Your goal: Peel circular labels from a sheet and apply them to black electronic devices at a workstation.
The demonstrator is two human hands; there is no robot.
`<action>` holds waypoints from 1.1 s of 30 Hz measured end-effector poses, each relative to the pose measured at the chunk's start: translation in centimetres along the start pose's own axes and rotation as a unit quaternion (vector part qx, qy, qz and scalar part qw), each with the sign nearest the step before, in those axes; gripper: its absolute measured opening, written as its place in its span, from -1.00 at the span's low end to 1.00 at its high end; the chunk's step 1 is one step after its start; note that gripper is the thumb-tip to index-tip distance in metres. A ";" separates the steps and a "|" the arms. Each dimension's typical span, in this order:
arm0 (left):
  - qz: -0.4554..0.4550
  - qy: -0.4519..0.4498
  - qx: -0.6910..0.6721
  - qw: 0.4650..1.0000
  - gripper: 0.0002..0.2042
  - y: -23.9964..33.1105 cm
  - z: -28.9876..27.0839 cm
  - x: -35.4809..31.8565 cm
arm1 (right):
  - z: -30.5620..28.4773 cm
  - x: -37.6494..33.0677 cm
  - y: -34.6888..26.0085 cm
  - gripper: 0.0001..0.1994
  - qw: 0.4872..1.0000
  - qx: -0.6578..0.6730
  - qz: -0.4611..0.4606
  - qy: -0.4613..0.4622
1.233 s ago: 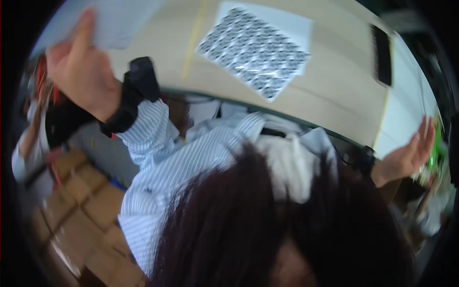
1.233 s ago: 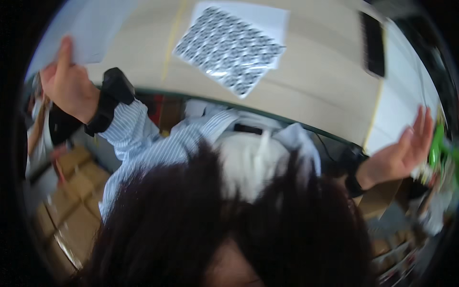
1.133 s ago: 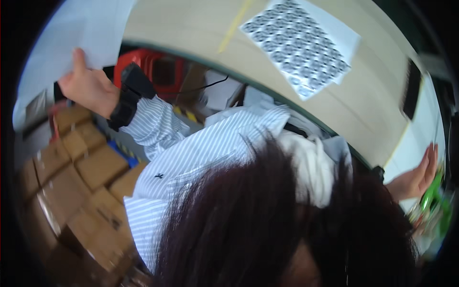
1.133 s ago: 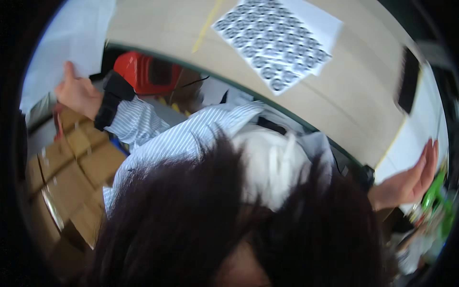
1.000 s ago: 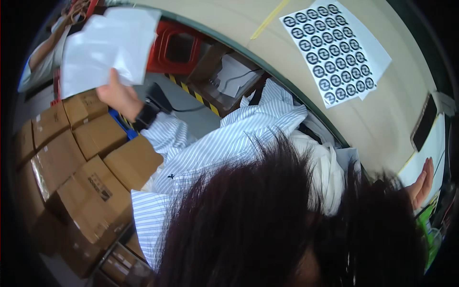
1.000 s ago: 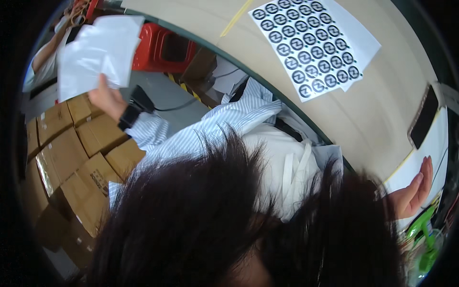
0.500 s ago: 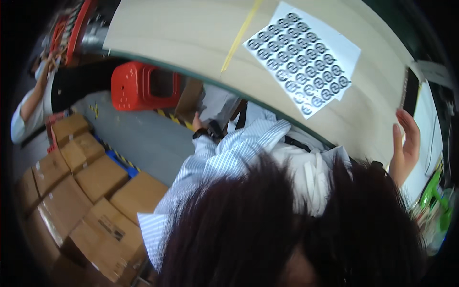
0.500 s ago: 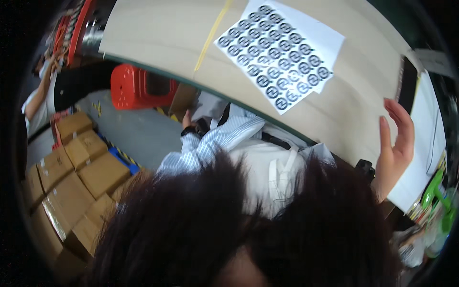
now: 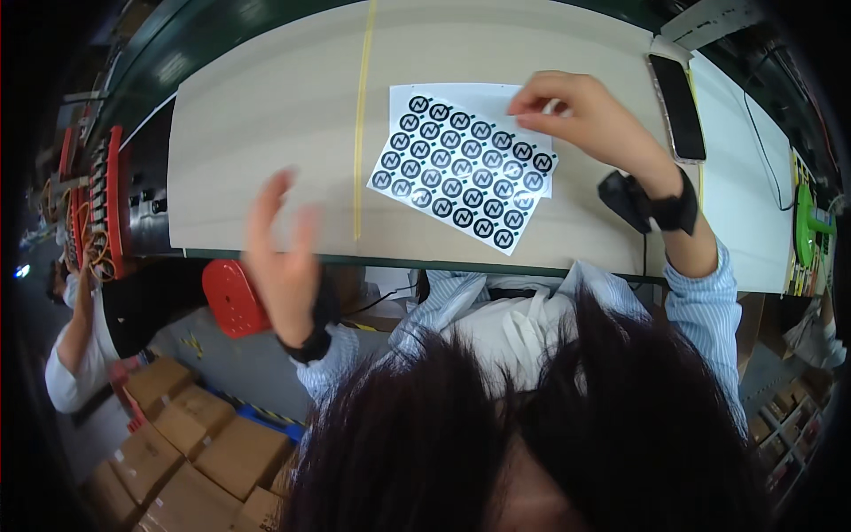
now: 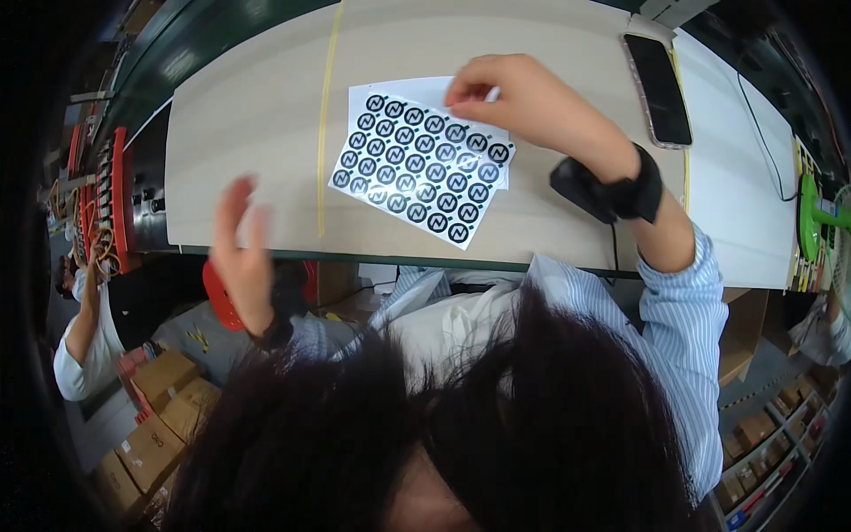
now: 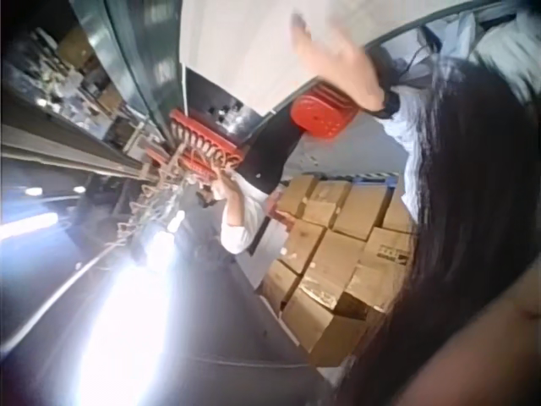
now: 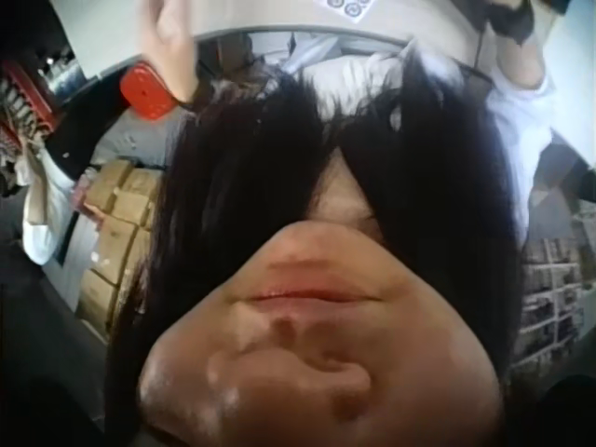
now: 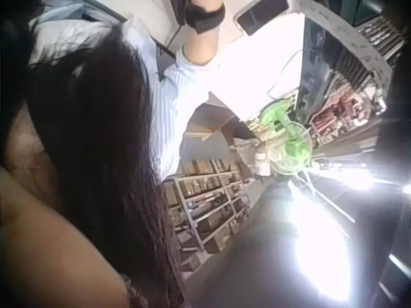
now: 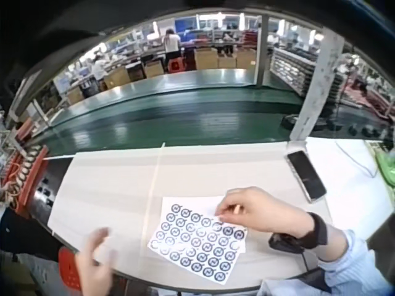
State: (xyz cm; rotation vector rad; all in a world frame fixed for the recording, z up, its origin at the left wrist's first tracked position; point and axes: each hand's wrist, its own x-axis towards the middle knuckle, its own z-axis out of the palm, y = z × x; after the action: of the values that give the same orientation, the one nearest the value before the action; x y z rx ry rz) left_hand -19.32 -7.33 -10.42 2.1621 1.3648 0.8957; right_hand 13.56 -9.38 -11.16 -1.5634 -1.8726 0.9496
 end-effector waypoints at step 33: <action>0.403 -0.455 0.137 0.782 -0.48 7.6 10.8 4.4 | 0.4 -0.4 6.0 -0.80 0.994 -0.086 0.052 0.042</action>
State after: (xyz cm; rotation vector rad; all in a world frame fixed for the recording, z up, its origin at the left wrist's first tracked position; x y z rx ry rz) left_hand -5.46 -6.70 -11.73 2.8203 0.0481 -0.2386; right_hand 16.99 -9.28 -16.08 -1.7893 -1.8706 0.7689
